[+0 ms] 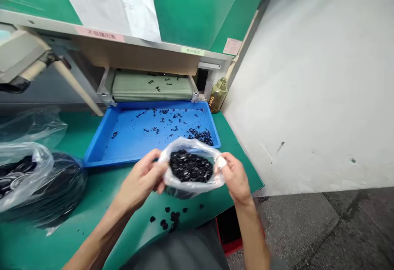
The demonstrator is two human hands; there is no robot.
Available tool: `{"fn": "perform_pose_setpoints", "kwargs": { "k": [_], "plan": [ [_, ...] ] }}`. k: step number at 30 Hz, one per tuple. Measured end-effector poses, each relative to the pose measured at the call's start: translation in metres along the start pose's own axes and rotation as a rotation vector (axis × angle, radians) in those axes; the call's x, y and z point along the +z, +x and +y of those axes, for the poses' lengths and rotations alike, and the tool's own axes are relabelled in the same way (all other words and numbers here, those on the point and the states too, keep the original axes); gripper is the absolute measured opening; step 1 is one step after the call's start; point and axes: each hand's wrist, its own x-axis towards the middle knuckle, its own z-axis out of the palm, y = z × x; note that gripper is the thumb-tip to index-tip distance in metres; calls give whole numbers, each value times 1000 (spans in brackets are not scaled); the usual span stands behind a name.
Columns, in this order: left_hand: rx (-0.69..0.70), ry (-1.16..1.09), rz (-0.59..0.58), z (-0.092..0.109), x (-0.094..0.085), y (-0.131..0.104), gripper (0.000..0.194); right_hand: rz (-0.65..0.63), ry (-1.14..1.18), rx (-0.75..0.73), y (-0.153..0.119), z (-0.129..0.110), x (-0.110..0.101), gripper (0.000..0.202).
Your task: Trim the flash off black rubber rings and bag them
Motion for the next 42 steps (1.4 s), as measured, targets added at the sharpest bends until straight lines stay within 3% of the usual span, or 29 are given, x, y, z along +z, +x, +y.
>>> {"fn": "perform_pose_setpoints", "kwargs": {
  "k": [4, 8, 10, 15, 17, 19, 22, 24, 26, 27, 30, 33, 34, 35, 36, 38, 39, 42],
  "plan": [
    [141, -66, -218, 35, 53, 63, 4, 262, 70, -76, -6, -10, -55, 16],
    [236, -44, -346, 44, 107, 125, 4, 511, 129, -140, 0, -7, -94, 23],
    [261, -27, -352, 45, 135, 154, 4, 637, 199, -176, 11, 1, -110, 30],
    [186, -35, -390, 46, 198, 214, 13, 816, 352, -209, 44, 43, -145, 35],
    [129, -49, -424, 40, 214, 227, 17, 836, 359, -162, 55, 68, -156, 34],
    [70, -75, -445, 26, 218, 232, 23, 859, 342, -93, 63, 96, -163, 31],
    [13, -130, -432, -5, 196, 225, 27, 890, 315, 13, 71, 133, -170, 28],
    [24, -156, -405, -31, 163, 210, 24, 901, 295, 42, 72, 149, -174, 23],
    [84, -126, -357, -59, 119, 184, 22, 889, 272, 39, 69, 157, -178, 17],
    [87, -78, -318, -73, 95, 167, 22, 872, 261, 40, 65, 159, -181, 15],
    [48, 137, -40, -115, 26, 99, 25, 834, 218, 94, 39, 166, -179, 20],
    [-46, 421, 97, -152, -20, 18, 33, 805, 102, 160, -6, 174, -150, 22],
    [-82, 504, 78, -162, -28, -7, 37, 747, 51, 194, -21, 175, -132, 25],
    [-119, 583, 40, -171, -32, -29, 44, 611, -29, 241, -35, 175, -111, 30],
    [-155, 662, -2, -179, -33, -48, 51, 297, -253, 266, -48, 175, -88, 34],
    [-199, 798, -74, -191, -27, -75, 61, -184, -599, 118, -67, 172, -41, 44],
    [-205, 861, -101, -195, -22, -83, 66, -312, -728, 24, -74, 171, -20, 49],
    [-253, 1012, -178, -200, -4, -88, 84, -433, -1004, -214, -91, 178, 25, 71]
  ]
}}
